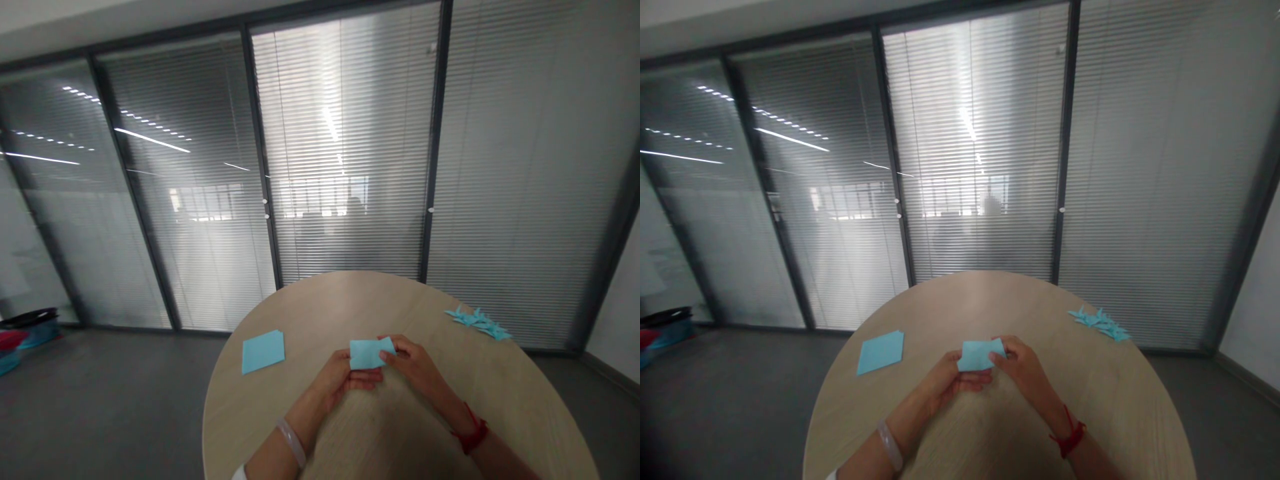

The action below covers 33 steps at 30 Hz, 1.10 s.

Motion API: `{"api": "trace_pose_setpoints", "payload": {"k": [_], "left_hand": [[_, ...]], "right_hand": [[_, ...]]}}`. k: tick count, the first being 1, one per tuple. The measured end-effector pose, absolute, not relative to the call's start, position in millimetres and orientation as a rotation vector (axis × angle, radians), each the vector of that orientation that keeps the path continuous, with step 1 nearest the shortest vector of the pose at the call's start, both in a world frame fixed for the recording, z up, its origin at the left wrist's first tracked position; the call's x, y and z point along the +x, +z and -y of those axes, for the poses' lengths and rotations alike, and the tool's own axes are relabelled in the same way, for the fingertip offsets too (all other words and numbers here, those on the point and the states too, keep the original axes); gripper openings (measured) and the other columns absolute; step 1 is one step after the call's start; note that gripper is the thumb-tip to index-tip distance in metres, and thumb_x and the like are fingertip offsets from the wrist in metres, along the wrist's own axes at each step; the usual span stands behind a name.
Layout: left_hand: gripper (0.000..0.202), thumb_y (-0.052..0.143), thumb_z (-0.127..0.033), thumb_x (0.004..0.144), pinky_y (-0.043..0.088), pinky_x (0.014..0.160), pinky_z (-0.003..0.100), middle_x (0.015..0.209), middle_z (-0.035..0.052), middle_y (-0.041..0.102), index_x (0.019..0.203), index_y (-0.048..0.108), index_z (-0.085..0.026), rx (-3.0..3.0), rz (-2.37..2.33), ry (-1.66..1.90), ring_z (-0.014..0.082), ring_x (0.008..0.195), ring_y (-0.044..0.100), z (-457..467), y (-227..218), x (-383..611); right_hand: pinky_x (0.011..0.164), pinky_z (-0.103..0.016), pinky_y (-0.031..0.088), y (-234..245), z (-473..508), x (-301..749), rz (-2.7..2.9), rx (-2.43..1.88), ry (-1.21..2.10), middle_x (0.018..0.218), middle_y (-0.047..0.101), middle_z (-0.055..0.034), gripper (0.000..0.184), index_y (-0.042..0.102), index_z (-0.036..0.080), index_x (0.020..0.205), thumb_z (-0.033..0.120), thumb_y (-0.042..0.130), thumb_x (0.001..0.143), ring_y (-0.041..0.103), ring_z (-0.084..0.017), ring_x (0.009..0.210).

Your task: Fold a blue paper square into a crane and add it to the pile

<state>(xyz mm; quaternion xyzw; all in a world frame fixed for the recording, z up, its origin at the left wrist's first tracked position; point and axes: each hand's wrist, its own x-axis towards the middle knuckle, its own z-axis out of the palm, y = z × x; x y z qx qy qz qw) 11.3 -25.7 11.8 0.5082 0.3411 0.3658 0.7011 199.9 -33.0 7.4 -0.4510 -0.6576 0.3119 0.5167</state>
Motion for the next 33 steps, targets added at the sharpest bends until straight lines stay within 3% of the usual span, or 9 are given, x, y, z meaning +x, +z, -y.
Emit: {"api": "trace_pose_setpoints", "payload": {"k": [9,13,19,23,26,29,33], "left_hand": [[0.033,0.067,-0.033,0.076,0.052,0.076,0.035,0.095,0.017,0.072,0.1,0.07,-0.011,1.137,-0.728,0.836,0.0275,0.086,0.069,22.1,6.2,9.6],[0.036,0.069,-0.033,0.075,0.052,0.079,0.035,0.105,0.0163,0.07,0.103,0.068,-0.012,1.117,-0.665,0.85,0.0274,0.092,0.067,22.7,8.7,10.8],[0.049,0.056,-0.051,0.083,0.049,0.087,0.04,0.104,0.0188,0.068,0.104,0.064,-0.007,0.942,-0.552,0.923,0.026,0.091,0.066,25.1,11.6,13.6],[0.047,0.074,-0.035,0.071,0.048,0.087,0.039,0.11,0.0157,0.066,0.11,0.06,-0.011,1.077,-0.504,0.954,0.0261,0.097,0.064,29.5,13.2,16.5],[0.048,0.084,-0.023,0.059,0.05,0.08,0.033,0.095,0.0098,0.069,0.1,0.062,-0.012,1.2,-0.609,1.037,0.0218,0.086,0.065,29.5,12.0,19.5],[0.039,0.083,-0.026,0.059,0.052,0.072,0.03,0.08,0.0053,0.068,0.088,0.064,-0.011,1.262,-0.714,1.115,0.0175,0.073,0.063,26.8,9.9,21.2],[0.037,0.08,-0.031,0.061,0.054,0.069,0.032,0.081,0.0061,0.068,0.087,0.066,-0.01,1.261,-0.795,1.132,0.0187,0.074,0.062,23.6,9.5,20.9]], "right_hand": [[0.085,-0.036,0.048,7.4,33.0,201.4,1.526,-1.1,0.733,0.111,0.066,-0.0134,0.035,0.071,0.017,0.073,0.052,0.067,0.069,0.061,-0.026,0.097],[0.084,-0.035,0.048,3.8,30.5,202.4,1.475,-1.115,0.73,0.108,0.067,-0.0127,0.031,0.069,0.017,0.07,0.048,0.068,0.068,0.062,-0.026,0.095],[0.076,-0.031,0.05,-0.5,27.6,201.8,1.415,-1.141,0.646,0.099,0.07,-0.0096,0.023,0.066,0.019,0.068,0.042,0.068,0.066,0.064,-0.024,0.086],[0.068,-0.03,0.05,-1.3,28.5,199.8,1.411,-1.14,0.647,0.088,0.071,-0.0075,0.023,0.067,0.019,0.077,0.04,0.067,0.067,0.064,-0.023,0.078],[0.064,-0.028,0.049,-0.7,31.3,196.8,1.43,-1.178,0.646,0.078,0.07,-0.0047,0.023,0.064,0.019,0.073,0.041,0.066,0.068,0.064,-0.022,0.074],[0.062,-0.026,0.048,1.3,35.1,192.5,1.425,-1.177,0.695,0.075,0.069,-0.003,0.021,0.061,0.02,0.07,0.039,0.066,0.067,0.063,-0.021,0.071],[0.062,-0.027,0.048,5.0,38.7,187.8,1.387,-1.132,0.793,0.078,0.069,-0.003,0.019,0.058,0.02,0.072,0.037,0.066,0.066,0.063,-0.02,0.071]]}}
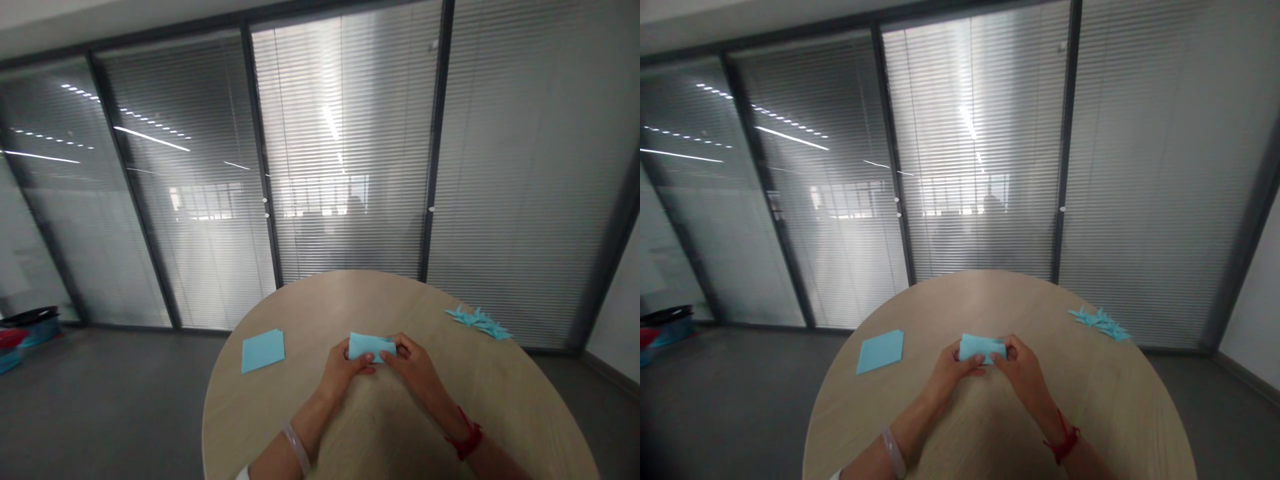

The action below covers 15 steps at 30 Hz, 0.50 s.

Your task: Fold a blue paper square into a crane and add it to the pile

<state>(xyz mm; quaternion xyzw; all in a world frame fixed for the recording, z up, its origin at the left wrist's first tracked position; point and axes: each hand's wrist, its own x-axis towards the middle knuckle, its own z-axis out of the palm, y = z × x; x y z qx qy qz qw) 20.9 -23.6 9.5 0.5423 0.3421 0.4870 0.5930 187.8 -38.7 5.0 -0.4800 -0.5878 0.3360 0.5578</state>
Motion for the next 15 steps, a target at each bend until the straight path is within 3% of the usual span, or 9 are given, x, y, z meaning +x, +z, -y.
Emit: {"api": "trace_pose_setpoints", "payload": {"k": [8,15], "left_hand": [[0.033,0.077,-0.036,0.061,0.055,0.062,0.03,0.078,0.0068,0.07,0.081,0.068,-0.011,1.308,-0.868,1.174,0.0203,0.07,0.065,22.8,10.8,20.3],[0.031,0.076,-0.036,0.061,0.054,0.056,0.028,0.074,0.0064,0.07,0.079,0.068,-0.012,1.307,-0.905,1.201,0.0201,0.067,0.066,25.3,11.6,21.6]], "right_hand": [[0.055,-0.025,0.045,8.5,41.4,185.1,1.301,-1.082,0.829,0.062,0.06,0.0016,0.03,0.05,0.022,0.069,0.046,0.069,0.066,0.059,-0.018,0.062],[0.057,-0.027,0.046,7.0,41.0,185.6,1.23,-1.022,0.886,0.069,0.065,0.0007,0.037,0.045,0.024,0.083,0.042,0.072,0.066,0.062,-0.02,0.064]]}}
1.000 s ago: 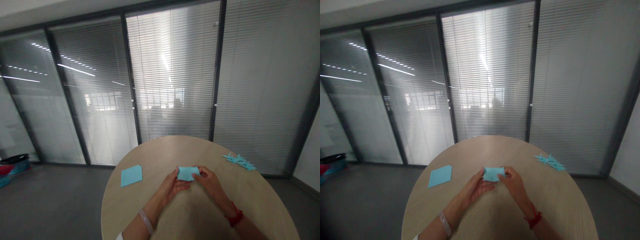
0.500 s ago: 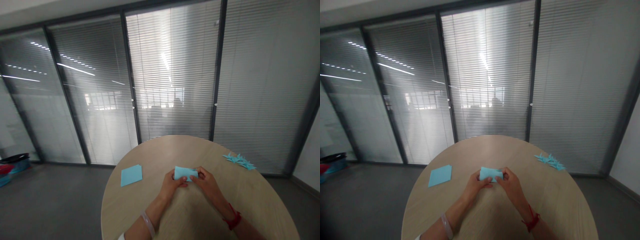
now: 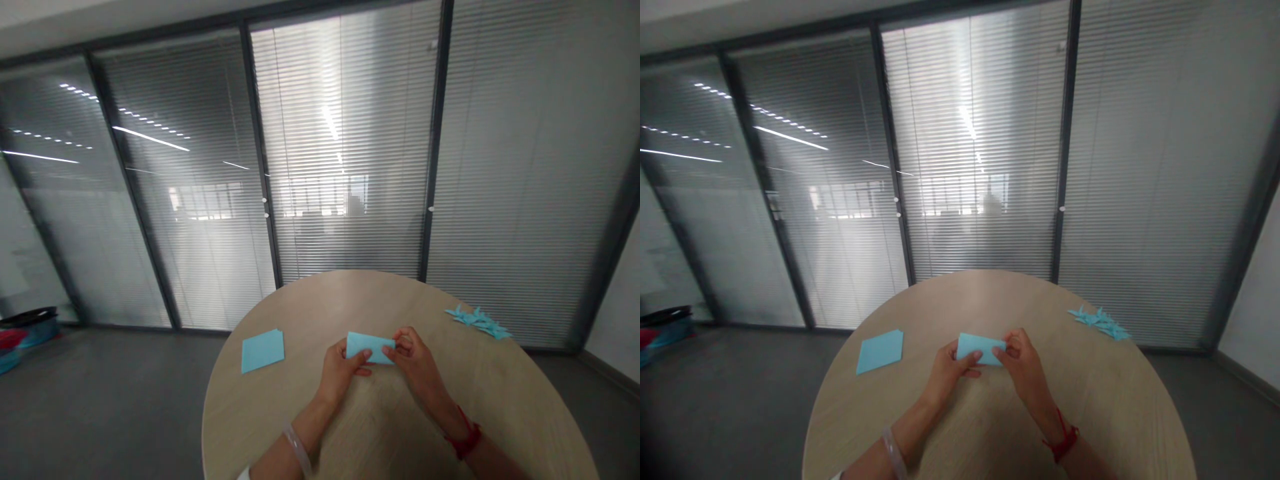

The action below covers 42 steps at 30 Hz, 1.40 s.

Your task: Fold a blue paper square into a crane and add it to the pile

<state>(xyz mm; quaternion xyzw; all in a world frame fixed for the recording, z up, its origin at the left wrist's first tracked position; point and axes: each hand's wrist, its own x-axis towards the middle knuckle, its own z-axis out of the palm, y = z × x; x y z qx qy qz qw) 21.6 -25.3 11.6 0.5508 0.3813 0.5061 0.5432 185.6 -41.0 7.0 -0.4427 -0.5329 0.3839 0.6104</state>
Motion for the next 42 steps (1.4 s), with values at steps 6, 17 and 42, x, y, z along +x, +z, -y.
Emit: {"api": "trace_pose_setpoints", "payload": {"k": [6,17,42], "left_hand": [[0.031,0.076,-0.034,0.062,0.054,0.054,0.027,0.072,0.0056,0.07,0.081,0.067,-0.011,1.305,-0.912,1.213,0.0197,0.064,0.066,26.7,14.8,22.3],[0.034,0.075,-0.038,0.063,0.056,0.058,0.03,0.076,0.0078,0.071,0.082,0.07,-0.011,1.335,-0.912,1.222,0.0219,0.068,0.067,25.1,12.8,22.3],[0.031,0.073,-0.041,0.064,0.052,0.055,0.027,0.069,0.0031,0.069,0.076,0.072,-0.012,1.511,-0.911,1.064,0.0172,0.058,0.061,30.0,8.1,27.7]], "right_hand": [[0.055,-0.026,0.045,6.5,41.3,187.2,1.235,-0.996,0.886,0.065,0.065,0.0026,0.041,0.046,0.024,0.092,0.041,0.072,0.066,0.062,-0.018,0.06],[0.06,-0.028,0.047,8.0,42.7,191.0,1.3,-1.032,0.857,0.073,0.071,-0.0028,0.039,0.058,0.019,0.097,0.045,0.069,0.069,0.064,-0.02,0.067],[0.082,-0.034,0.048,6.9,46.2,189.3,1.585,-1.102,0.578,0.091,0.073,-0.0064,0.026,0.074,0.024,0.089,0.042,0.057,0.082,0.065,-0.023,0.087]]}}
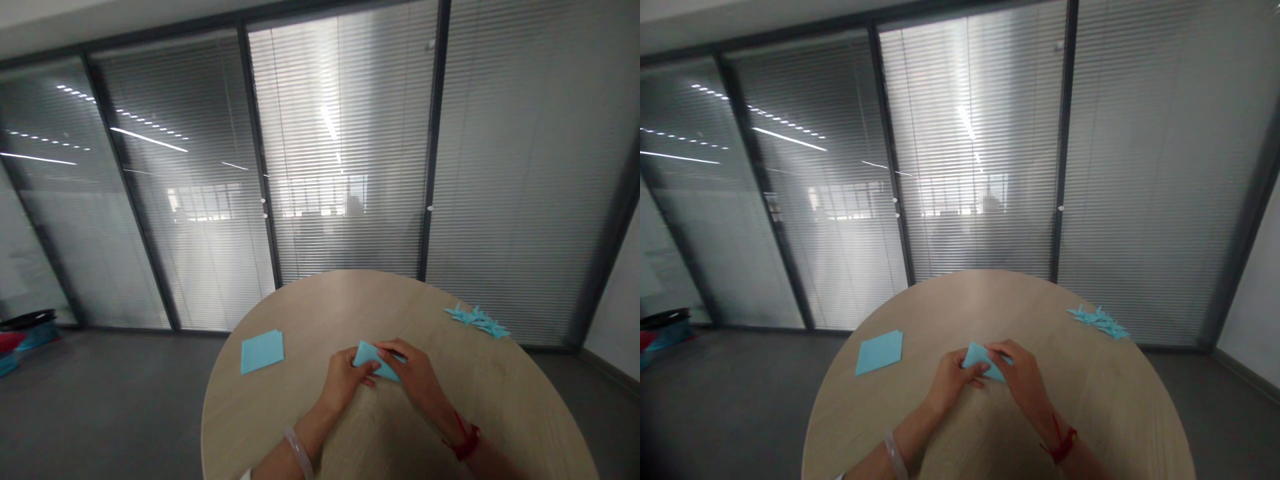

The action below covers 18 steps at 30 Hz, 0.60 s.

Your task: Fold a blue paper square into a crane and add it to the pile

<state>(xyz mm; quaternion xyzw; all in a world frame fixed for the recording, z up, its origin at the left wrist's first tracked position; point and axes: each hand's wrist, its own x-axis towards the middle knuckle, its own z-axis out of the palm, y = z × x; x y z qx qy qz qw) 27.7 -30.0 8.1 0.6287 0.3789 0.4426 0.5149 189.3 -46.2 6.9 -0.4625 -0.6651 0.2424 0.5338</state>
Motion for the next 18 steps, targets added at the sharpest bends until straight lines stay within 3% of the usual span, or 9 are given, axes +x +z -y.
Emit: {"api": "trace_pose_setpoints", "payload": {"k": [6,18], "left_hand": [[0.037,0.075,-0.044,0.06,0.052,0.056,0.029,0.074,0.0059,0.071,0.079,0.071,-0.012,1.448,-0.866,1.028,0.022,0.066,0.065,30.7,9.8,28.0],[0.037,0.076,-0.044,0.059,0.052,0.056,0.029,0.074,0.0061,0.071,0.077,0.071,-0.012,1.429,-0.867,1.028,0.0222,0.067,0.065,31.9,10.8,27.8]], "right_hand": [[0.077,-0.032,0.049,6.6,44.6,190.2,1.583,-1.105,0.548,0.087,0.073,-0.0057,0.027,0.075,0.025,0.088,0.044,0.058,0.081,0.065,-0.022,0.083],[0.078,-0.032,0.049,7.2,45.9,189.4,1.589,-1.092,0.551,0.088,0.073,-0.0054,0.028,0.075,0.026,0.089,0.045,0.056,0.082,0.065,-0.022,0.084]]}}
